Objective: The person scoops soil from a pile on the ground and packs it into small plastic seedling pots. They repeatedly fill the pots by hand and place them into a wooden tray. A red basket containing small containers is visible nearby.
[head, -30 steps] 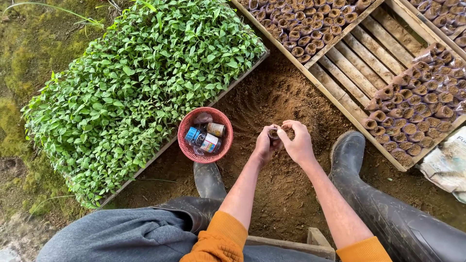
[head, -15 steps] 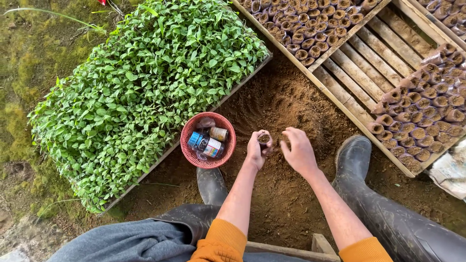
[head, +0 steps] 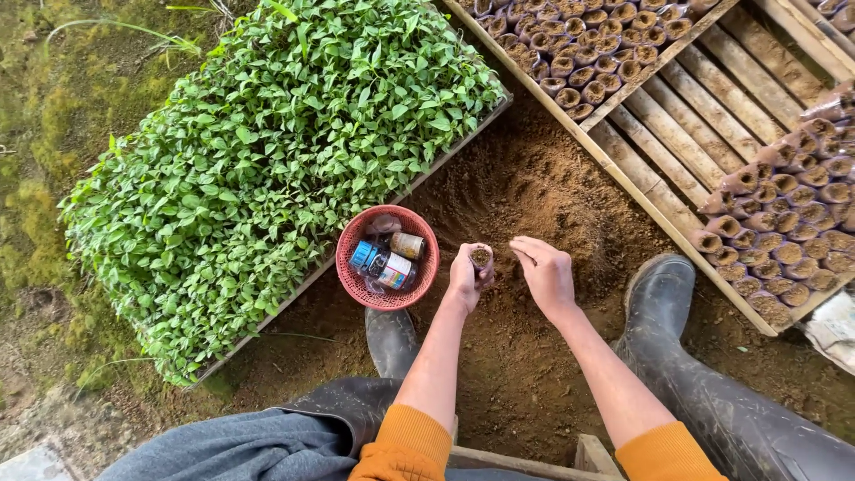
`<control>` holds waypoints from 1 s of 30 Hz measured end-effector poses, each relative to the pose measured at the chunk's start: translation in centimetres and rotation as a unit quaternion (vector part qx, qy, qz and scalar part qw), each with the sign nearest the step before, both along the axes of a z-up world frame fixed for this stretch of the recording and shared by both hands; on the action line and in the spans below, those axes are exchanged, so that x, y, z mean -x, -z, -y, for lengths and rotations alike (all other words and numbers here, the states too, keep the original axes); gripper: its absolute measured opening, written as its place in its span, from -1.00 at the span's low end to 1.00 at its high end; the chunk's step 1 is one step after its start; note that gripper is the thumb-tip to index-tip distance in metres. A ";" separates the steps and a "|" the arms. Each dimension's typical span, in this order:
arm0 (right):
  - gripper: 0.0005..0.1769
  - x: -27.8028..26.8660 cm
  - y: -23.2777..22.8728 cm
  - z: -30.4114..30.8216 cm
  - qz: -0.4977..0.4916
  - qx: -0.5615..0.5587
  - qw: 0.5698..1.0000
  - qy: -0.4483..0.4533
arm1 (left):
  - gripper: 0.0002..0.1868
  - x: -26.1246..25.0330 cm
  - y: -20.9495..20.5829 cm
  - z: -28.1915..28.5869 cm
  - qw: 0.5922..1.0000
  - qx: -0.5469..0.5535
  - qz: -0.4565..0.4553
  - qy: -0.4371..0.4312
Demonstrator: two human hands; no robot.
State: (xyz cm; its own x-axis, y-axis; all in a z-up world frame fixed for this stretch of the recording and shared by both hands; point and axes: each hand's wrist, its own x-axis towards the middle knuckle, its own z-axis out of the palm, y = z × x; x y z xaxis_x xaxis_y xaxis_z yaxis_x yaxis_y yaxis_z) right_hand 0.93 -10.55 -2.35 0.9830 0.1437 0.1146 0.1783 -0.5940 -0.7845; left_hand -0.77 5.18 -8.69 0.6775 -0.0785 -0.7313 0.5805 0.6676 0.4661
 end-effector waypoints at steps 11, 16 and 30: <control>-0.67 1.5 -5.4 -1.0 0.145 0.025 0.988 -0.054 | -0.70 -2.0 -4.7 3.0 0.999 -0.007 -0.053 -0.007; -0.58 1.9 -5.0 0.6 0.235 0.125 0.961 -0.075 | -0.71 -1.8 -8.1 3.5 0.999 -0.009 -0.031 0.023; -0.59 2.2 -4.9 1.5 0.235 0.145 0.957 -0.092 | -0.71 -0.8 -11.3 3.1 0.997 0.018 -0.007 0.080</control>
State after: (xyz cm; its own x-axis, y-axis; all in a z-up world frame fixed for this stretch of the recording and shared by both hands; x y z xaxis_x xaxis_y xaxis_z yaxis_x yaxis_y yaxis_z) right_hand -1.31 -12.04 2.56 0.7874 0.4030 0.4665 0.5939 -0.6988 -0.3986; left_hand -0.01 2.04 2.65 0.6436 -0.2105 -0.7358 0.6874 0.5816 0.4350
